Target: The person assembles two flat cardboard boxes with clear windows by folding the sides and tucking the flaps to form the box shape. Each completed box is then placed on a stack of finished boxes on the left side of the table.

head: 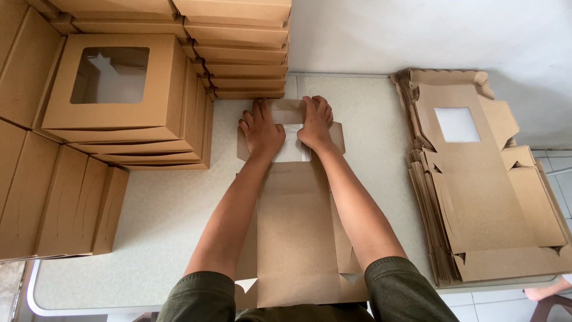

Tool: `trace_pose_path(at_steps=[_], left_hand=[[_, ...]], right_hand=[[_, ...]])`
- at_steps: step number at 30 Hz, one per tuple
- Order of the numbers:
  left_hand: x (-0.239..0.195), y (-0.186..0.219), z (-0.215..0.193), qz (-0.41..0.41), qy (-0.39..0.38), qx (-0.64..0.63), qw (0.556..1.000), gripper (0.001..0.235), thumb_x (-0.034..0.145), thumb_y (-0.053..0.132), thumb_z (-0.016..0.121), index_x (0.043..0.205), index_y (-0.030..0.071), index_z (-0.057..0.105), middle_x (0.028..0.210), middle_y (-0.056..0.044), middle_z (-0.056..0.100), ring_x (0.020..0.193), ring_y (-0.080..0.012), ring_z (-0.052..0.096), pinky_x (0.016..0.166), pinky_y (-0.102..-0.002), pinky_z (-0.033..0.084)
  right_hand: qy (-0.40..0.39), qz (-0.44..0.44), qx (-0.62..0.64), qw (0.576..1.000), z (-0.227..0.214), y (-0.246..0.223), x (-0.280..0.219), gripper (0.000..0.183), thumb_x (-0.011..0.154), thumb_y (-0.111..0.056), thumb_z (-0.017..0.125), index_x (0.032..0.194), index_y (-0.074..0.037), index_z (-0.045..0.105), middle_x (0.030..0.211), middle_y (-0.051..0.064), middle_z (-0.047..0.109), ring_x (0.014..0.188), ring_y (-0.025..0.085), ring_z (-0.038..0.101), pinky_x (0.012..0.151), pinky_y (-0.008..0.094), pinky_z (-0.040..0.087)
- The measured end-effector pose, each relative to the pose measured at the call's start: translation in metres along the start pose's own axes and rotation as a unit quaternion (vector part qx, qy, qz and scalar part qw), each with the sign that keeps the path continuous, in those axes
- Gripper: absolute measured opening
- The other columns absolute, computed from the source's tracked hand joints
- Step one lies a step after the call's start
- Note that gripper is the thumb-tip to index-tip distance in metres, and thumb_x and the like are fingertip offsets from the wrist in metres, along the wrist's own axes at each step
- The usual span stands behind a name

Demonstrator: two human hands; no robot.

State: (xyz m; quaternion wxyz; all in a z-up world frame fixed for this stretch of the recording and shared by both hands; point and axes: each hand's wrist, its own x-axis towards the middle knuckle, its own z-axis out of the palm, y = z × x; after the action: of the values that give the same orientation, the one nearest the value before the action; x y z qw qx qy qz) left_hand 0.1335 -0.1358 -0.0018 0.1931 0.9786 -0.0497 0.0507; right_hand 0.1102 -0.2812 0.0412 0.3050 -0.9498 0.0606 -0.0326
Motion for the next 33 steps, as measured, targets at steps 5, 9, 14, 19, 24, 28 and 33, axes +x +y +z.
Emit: trace_pose_path(at_steps=[5,9,14,19,24,28,33], left_hand=[[0.000,-0.005,0.006,0.017,0.035,-0.019,0.999,0.072,0.086,0.024,0.062,0.151,0.011,0.034,0.143,-0.018,0.043,0.132,-0.0409,0.031,0.106,-0.051,0.022],[-0.002,-0.011,0.016,0.057,0.106,0.004,0.993,0.051,0.082,0.025,0.067,0.131,0.011,0.061,0.142,-0.016,0.046,0.137,-0.0429,0.031,0.109,-0.054,0.026],[0.000,-0.010,0.031,0.145,0.110,-0.010,0.983,0.042,0.088,0.023,0.058,0.126,0.012,0.071,0.137,-0.013,0.061,0.136,-0.0371,0.047,0.114,-0.050,0.032],[0.009,-0.014,0.050,0.185,0.064,-0.005,0.981,0.045,0.092,0.025,0.052,0.132,0.012,0.069,0.139,-0.010,0.066,0.134,-0.0293,0.058,0.118,-0.044,0.038],[0.010,-0.011,0.033,0.173,-0.020,0.018,0.985,0.052,0.093,0.027,0.045,0.139,0.014,0.065,0.145,-0.007,0.061,0.140,-0.0268,0.053,0.121,-0.043,0.033],[-0.001,-0.004,0.017,0.150,-0.048,0.012,0.987,0.054,0.095,0.027,0.042,0.145,0.015,0.059,0.152,-0.005,0.056,0.145,-0.0270,0.046,0.123,-0.046,0.029],[-0.015,0.007,0.002,0.064,-0.041,0.061,0.995,0.059,0.097,0.035,0.035,0.154,0.027,0.045,0.160,0.006,0.046,0.150,-0.0305,0.037,0.115,-0.076,-0.009]], right_hand=[[0.103,-0.076,0.006,0.992,0.027,0.023,0.000,0.066,0.068,0.022,0.059,0.126,-0.007,0.047,0.141,0.018,0.037,0.143,0.045,0.025,0.123,0.060,0.020],[0.144,-0.100,-0.085,0.981,0.038,0.026,-0.001,0.052,0.073,0.011,0.066,0.119,-0.011,0.058,0.129,0.014,0.058,0.145,0.041,0.035,0.120,0.070,0.014],[0.134,-0.174,-0.149,0.964,0.050,0.038,0.008,0.035,0.084,-0.007,0.063,0.117,-0.018,0.072,0.117,0.004,0.069,0.129,0.028,0.053,0.114,0.053,0.029],[0.118,-0.219,-0.153,0.956,0.052,0.043,0.013,0.030,0.091,-0.018,0.057,0.114,-0.021,0.076,0.112,0.001,0.069,0.114,0.024,0.062,0.097,0.041,0.049],[0.071,-0.165,-0.186,0.966,0.049,0.029,-0.001,0.038,0.098,-0.020,0.049,0.131,-0.021,0.069,0.133,0.005,0.066,0.133,0.028,0.056,0.109,0.045,0.045],[0.067,-0.129,-0.204,0.968,0.047,0.016,-0.010,0.035,0.104,-0.030,0.046,0.133,-0.020,0.063,0.139,0.004,0.061,0.137,0.026,0.052,0.118,0.049,0.034],[0.089,-0.019,-0.211,0.973,0.049,0.018,-0.011,0.044,0.107,-0.047,0.036,0.131,-0.019,0.060,0.140,0.003,0.059,0.134,0.020,0.056,0.123,0.049,0.022]])
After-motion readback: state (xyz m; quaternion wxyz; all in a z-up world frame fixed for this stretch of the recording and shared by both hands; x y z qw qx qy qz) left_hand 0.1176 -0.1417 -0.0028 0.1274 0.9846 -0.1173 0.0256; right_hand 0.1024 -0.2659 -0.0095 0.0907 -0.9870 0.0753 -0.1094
